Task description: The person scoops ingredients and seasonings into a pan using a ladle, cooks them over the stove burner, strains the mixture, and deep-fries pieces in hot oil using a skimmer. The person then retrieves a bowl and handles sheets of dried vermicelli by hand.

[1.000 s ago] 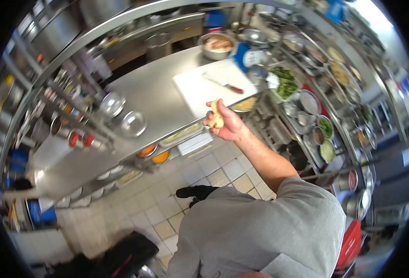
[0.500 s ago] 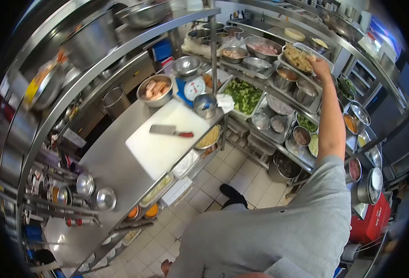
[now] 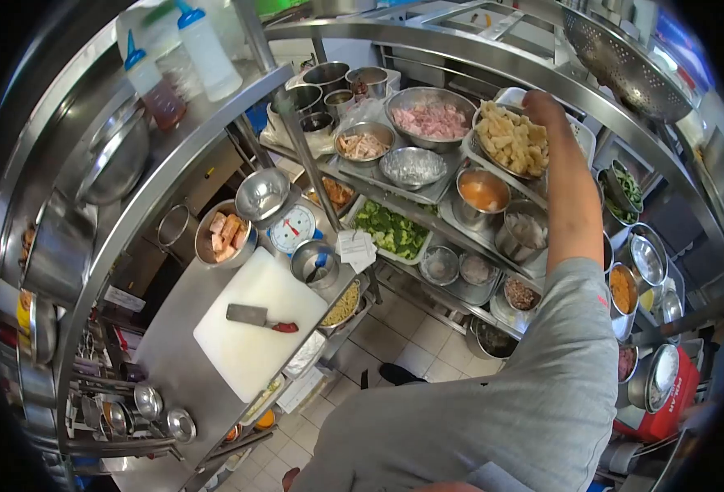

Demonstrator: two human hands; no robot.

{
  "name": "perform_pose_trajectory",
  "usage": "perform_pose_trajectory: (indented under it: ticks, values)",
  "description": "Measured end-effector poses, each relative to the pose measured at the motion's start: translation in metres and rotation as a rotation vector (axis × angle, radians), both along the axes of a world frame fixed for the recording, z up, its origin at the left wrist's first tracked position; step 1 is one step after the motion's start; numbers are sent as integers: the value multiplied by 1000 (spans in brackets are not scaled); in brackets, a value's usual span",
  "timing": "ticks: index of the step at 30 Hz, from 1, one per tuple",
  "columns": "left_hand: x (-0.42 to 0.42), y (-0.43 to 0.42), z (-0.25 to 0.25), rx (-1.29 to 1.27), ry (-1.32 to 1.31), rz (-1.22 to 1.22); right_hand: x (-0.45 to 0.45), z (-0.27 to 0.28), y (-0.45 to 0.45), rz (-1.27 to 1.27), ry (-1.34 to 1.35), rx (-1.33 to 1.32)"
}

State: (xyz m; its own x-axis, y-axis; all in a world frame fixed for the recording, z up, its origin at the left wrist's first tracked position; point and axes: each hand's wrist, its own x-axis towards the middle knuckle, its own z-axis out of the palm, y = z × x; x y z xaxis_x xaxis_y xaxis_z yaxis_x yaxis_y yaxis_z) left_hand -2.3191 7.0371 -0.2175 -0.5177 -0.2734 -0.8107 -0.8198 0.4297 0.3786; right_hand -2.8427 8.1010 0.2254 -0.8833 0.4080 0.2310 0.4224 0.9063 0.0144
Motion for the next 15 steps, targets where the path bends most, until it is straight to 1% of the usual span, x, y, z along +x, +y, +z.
perform_pose_trajectory:
  ticks: [1, 2, 4, 5, 6, 8, 9, 12, 15]
  values:
    - [-6, 4, 7, -19, 2, -16, -21, -6, 3, -82, -59, 0]
    - [-12, 8, 11, -41, 2, -35, -27, -4, -6, -84, -46, -10]
    - [-25, 17, 16, -65, -10, -59, -29, 0, -27, -91, -335, 118]
    - [-30, 22, 18, -76, -16, -64, -32, -3, -35, -183, -293, 20]
    - [-33, 28, 18, -82, -24, -66, -35, -7, -31, -177, -291, 16]
    - [-39, 38, 18, -90, -27, -68, -40, -17, -21, -186, -129, 263]
    - [-40, 41, 19, -94, -28, -72, -39, -19, -12, -179, -78, 279]
    - [-40, 49, 21, -92, -33, -79, -26, -6, 21, -55, 49, 17]
    - [-41, 52, 22, -88, -37, -89, -3, 10, 45, 84, 96, -360]
